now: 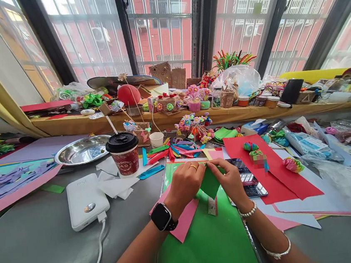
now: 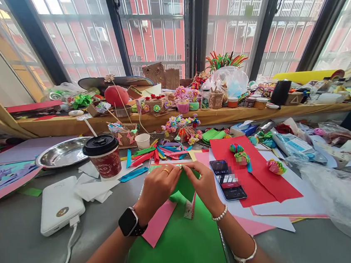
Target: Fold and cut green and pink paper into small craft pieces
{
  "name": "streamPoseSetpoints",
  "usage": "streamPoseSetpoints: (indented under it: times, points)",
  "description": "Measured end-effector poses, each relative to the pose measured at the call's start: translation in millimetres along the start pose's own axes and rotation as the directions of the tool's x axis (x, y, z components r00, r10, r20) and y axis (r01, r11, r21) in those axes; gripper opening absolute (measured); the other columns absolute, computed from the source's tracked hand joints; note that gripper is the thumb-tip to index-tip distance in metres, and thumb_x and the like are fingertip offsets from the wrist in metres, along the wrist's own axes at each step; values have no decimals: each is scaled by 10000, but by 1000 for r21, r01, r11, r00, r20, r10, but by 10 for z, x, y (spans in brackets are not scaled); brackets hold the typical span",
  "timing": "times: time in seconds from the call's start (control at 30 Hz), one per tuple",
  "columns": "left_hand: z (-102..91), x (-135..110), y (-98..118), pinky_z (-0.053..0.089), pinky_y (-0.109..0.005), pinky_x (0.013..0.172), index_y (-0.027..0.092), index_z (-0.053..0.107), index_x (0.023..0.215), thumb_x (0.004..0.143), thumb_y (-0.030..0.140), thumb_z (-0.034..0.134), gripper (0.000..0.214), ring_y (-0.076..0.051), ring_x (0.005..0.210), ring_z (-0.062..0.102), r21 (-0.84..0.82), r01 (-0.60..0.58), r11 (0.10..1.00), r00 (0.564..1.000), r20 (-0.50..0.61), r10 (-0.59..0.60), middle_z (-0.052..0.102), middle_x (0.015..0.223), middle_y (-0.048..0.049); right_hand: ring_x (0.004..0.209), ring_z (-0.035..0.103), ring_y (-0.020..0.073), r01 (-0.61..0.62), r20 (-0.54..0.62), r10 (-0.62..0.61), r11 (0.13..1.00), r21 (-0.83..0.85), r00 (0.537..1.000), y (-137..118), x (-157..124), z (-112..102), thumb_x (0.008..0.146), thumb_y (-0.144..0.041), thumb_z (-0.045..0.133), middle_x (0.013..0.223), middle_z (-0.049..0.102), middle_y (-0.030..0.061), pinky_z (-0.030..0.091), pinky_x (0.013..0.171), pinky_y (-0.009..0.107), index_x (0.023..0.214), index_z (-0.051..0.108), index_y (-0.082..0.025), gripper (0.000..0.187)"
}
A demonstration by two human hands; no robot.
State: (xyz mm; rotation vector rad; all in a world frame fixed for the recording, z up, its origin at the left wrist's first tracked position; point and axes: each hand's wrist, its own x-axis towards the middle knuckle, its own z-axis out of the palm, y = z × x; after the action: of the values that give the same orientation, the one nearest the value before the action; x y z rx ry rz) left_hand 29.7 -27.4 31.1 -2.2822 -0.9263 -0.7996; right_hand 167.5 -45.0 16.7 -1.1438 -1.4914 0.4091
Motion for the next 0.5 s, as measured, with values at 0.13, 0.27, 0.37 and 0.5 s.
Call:
streamPoseSetpoints:
  times: [0.13, 0.27, 0.37, 0.5]
  points:
    - [-7, 1, 4, 307, -265, 515, 183, 495, 715, 771, 143, 437, 90, -149, 567, 513, -6, -1, 1000, 1000, -16, 1, 565, 621, 5, 709, 543, 151, 4, -6, -4, 1000, -9, 1000, -13, -8, -1, 754, -289, 491, 748, 618, 18, 419, 665, 261, 757, 600, -191, 147]
    - [-7, -3, 14, 302, -261, 515, 176, 501, 681, 771, 131, 434, 121, -134, 534, 505, -20, -12, 1000, 999, -47, 11, 560, 593, 6, 714, 544, 152, -4, -7, 4, 1000, 10, 1000, -16, -13, 6, 752, -291, 492, 751, 617, 20, 419, 667, 261, 755, 599, -187, 149]
    - [-1, -8, 20, 296, -253, 503, 171, 517, 654, 780, 138, 422, 161, -120, 504, 500, -54, 0, 999, 998, -64, -4, 551, 552, 4, 721, 546, 159, -21, 0, 21, 999, 34, 1000, -16, -9, 3, 748, -304, 493, 748, 619, 23, 421, 670, 270, 745, 599, -187, 158]
    - [-1, -9, -21, 317, -238, 491, 180, 583, 707, 793, 238, 421, 193, -123, 518, 527, -206, 158, 966, 987, 16, -158, 589, 559, -8, 748, 553, 164, -80, 46, 76, 992, 101, 996, -19, 5, -20, 736, -324, 505, 778, 628, 27, 426, 684, 274, 766, 611, -186, 176]
